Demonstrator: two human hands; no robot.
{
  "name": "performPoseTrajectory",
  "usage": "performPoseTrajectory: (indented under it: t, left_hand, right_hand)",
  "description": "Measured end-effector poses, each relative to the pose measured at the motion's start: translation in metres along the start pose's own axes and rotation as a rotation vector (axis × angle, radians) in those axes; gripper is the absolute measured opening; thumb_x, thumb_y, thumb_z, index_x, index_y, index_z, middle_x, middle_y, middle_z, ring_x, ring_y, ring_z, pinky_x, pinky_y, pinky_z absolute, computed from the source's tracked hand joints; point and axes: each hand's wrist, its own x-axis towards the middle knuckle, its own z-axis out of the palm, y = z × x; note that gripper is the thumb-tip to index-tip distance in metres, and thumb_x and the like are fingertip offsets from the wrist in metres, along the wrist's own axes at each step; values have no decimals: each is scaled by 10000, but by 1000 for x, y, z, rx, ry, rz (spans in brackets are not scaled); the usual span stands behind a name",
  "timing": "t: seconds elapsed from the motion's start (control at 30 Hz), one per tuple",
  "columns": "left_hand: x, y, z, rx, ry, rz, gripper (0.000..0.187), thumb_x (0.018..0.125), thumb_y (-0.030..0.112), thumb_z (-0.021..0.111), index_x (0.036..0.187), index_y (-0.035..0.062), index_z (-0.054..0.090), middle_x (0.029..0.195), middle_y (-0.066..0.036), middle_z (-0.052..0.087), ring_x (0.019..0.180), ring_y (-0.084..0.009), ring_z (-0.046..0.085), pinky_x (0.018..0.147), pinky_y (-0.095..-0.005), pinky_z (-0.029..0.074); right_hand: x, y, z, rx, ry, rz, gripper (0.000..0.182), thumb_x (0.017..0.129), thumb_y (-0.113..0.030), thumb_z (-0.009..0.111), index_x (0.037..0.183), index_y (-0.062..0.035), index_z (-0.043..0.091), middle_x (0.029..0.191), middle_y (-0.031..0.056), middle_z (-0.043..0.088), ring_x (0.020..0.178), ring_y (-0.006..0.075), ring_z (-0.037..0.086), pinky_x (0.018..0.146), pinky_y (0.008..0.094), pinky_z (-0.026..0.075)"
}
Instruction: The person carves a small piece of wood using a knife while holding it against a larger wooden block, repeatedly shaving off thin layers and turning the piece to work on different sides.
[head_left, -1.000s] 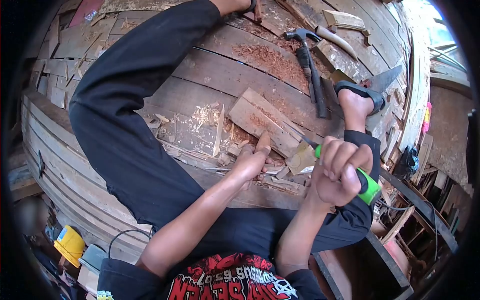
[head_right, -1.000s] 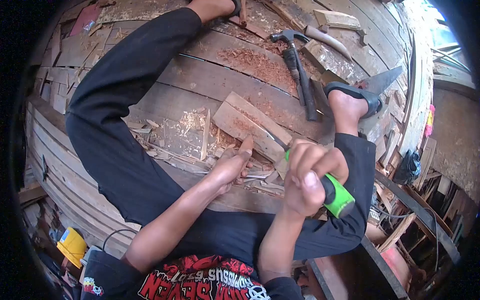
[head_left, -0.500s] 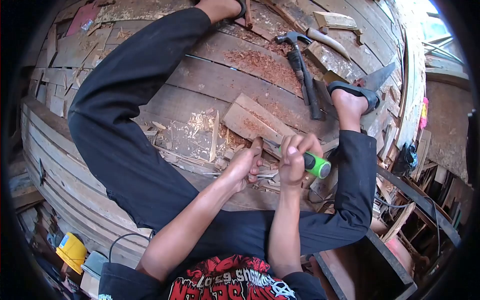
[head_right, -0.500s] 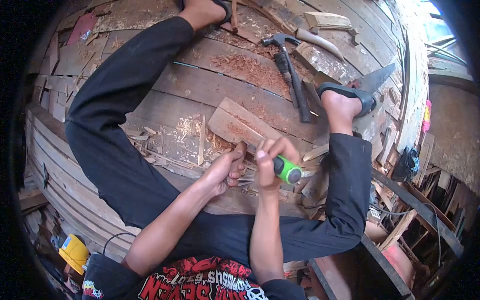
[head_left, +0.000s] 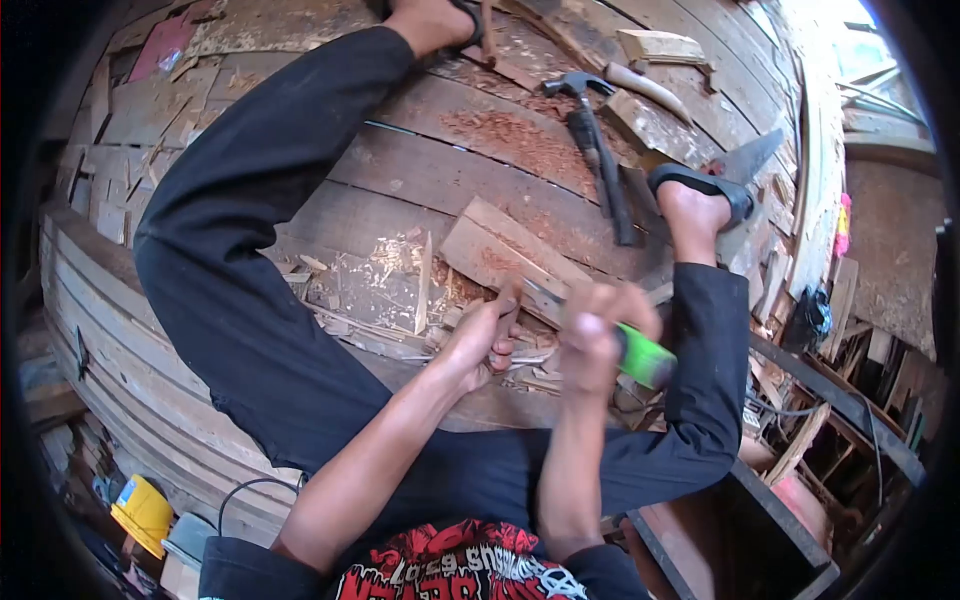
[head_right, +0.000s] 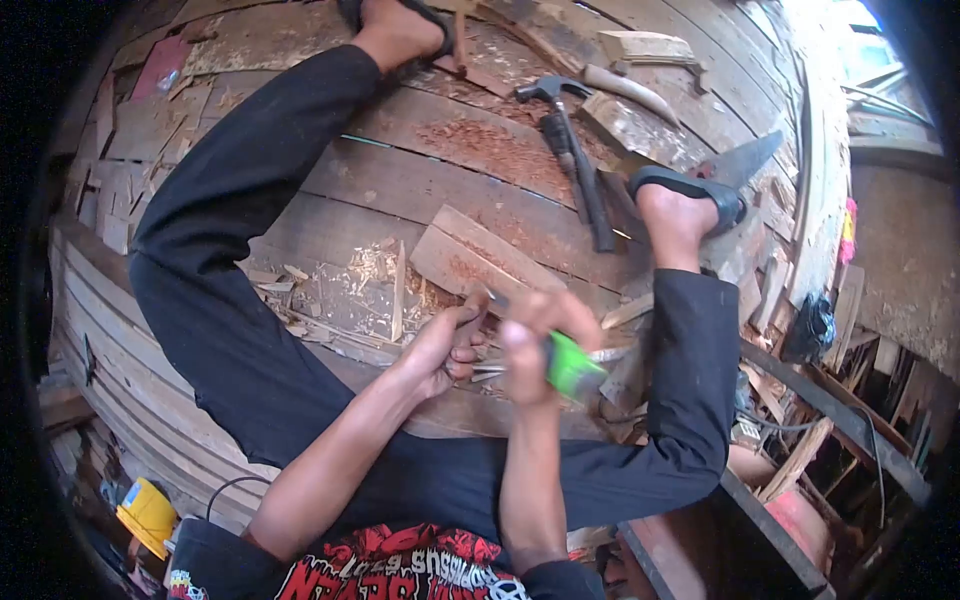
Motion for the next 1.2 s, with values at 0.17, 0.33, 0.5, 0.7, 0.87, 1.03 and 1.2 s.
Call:
performPoseTrajectory:
  t: [0.17,0.33,0.5,0.7,0.87,1.03,1.2]
  left_hand:
    - [14,-5,-12,-125,-78,-61,245,1036,300,447,926,83,474,667,42,428,444,-33,358,346,-193,265]
    - [13,-6,-8,-126,-108,-8,256,1051,296,417,942,73,481,660,48,426,445,-26,370,343,-191,275]
    - [7,-2,-3,-95,-51,-37,266,1048,341,474,957,91,452,748,22,440,485,-24,351,374,-178,254]
    - [10,-5,-9,-102,-97,-55,180,1044,280,478,1124,151,381,821,20,449,526,-25,361,392,-178,260]
    - [9,-3,-4,-39,-50,-41,147,1046,264,469,1079,139,400,810,21,455,514,-29,358,389,-188,252]
    - [9,-7,-7,45,-4,-2,268,1034,322,516,916,83,493,779,8,438,542,-57,369,435,-229,288]
    - [9,-9,-3,63,6,10,227,1030,296,518,935,96,468,789,10,445,532,-52,375,413,-233,281]
  right_hand:
    - [-10,-10,-5,15,117,32,288,768,-22,649,682,-86,381,594,6,432,532,92,390,491,260,302]
    - [-7,-9,14,44,-16,87,280,791,-30,662,676,-78,411,575,18,463,494,101,412,478,261,328]
    - [4,-32,4,90,2,-111,305,769,-61,683,668,-108,399,541,-7,435,450,92,392,455,273,292]
    - [11,-24,-7,116,27,0,304,772,-66,665,701,-119,374,549,-23,406,471,85,363,482,282,288]
    - [8,-16,-15,-28,111,59,284,779,-73,646,689,-125,382,570,-17,406,484,90,347,477,283,299]
    - [7,0,1,-29,-18,66,317,775,-38,660,668,-101,368,566,-10,402,501,85,356,466,266,279]
    - [6,-13,-2,-11,69,61,344,770,-83,682,665,-97,354,540,-8,385,487,87,334,463,268,258]
